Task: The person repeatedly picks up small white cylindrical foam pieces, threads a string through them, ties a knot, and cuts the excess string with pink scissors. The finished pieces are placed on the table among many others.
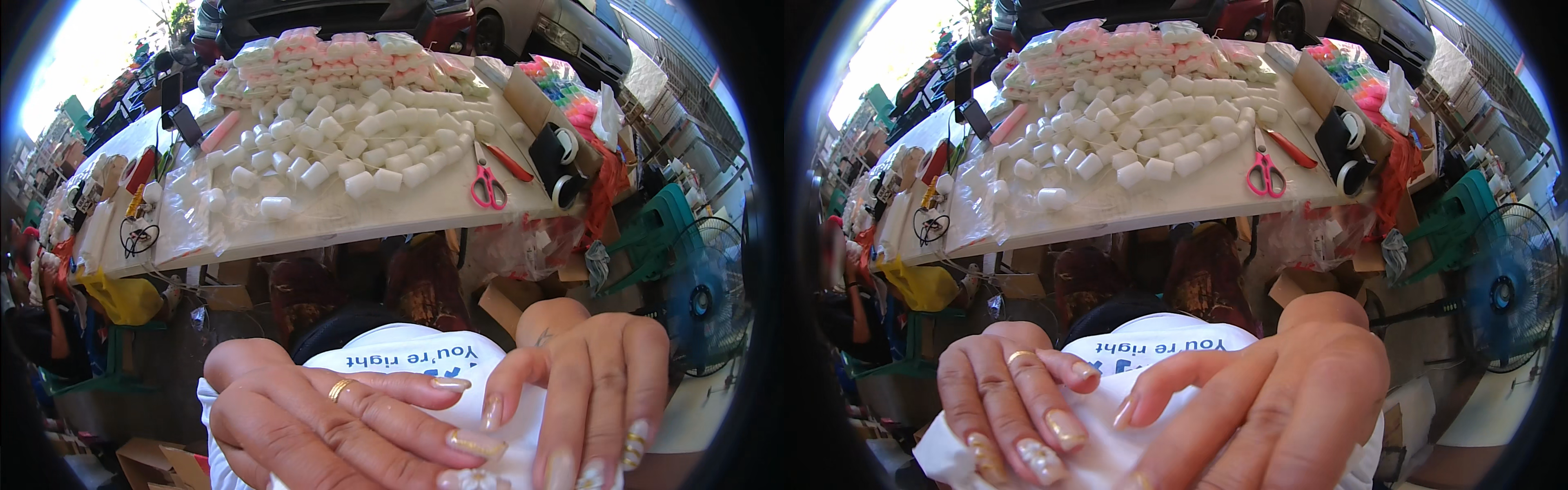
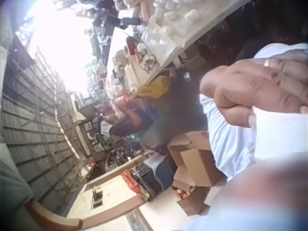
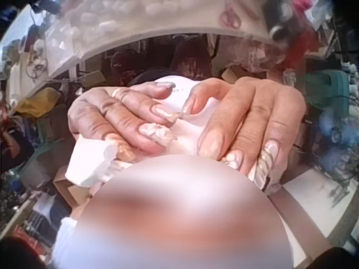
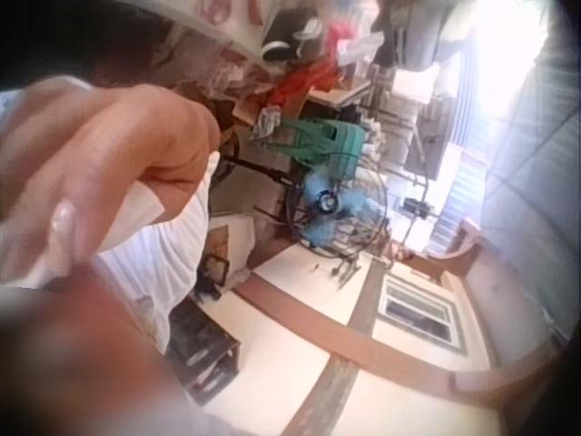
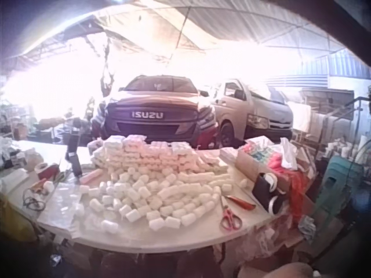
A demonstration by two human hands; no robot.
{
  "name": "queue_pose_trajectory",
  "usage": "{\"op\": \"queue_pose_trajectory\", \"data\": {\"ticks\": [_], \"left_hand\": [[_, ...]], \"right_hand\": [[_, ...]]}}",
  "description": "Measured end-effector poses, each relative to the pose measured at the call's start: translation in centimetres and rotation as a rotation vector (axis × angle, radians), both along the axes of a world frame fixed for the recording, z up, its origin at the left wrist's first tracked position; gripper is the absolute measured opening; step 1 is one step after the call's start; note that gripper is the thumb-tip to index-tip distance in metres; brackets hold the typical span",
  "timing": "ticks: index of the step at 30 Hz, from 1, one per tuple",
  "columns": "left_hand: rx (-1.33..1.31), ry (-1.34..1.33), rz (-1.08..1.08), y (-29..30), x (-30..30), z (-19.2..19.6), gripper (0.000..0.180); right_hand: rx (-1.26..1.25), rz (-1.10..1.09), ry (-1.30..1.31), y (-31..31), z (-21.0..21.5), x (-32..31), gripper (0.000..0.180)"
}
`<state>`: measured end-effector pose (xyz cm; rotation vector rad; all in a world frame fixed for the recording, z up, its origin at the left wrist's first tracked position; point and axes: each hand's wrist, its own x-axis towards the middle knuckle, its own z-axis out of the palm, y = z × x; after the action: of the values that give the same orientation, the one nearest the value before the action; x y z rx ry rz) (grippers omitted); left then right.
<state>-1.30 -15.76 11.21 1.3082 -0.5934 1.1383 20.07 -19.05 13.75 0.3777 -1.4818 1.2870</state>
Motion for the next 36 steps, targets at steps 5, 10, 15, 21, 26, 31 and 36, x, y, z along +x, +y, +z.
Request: {"op": "queue_pose_trajectory", "data": {"ticks": [5,10,15,21,26,31,36], "left_hand": [[-0.233,-0.019,0.086,-2.6,-0.5,-1.1,0.022],[-0.149,-0.063,-0.006,-1.6,-0.8,-0.5,0.017],[-0.564,0.158,0.300,-5.3,0.5,4.1,0.015],[-0.103,-0.189,0.012,-1.8,2.2,-0.1,0.013],[0.196,-0.168,0.136,0.0,2.1,-1.2,0.017],[0.154,-0.248,0.474,-0.6,3.3,-3.6,0.009],[0.327,-0.121,0.180,1.2,-0.1,-4.3,0.011]], "right_hand": [[-0.169,-0.060,-0.150,-1.7,1.8,0.6,0.007],[-0.344,-0.051,-0.331,-2.2,5.0,0.1,0.018],[-0.039,0.231,-0.328,-0.1,3.4,1.1,0.027],[0.203,0.105,-0.145,0.0,-0.2,0.3,0.016],[0.254,0.019,-0.061,0.8,-3.1,0.2,0.014],[0.228,-0.100,-0.110,0.5,-3.8,-0.1,0.013],[-0.144,0.354,-0.200,0.9,-2.8,0.9,0.016]]}}
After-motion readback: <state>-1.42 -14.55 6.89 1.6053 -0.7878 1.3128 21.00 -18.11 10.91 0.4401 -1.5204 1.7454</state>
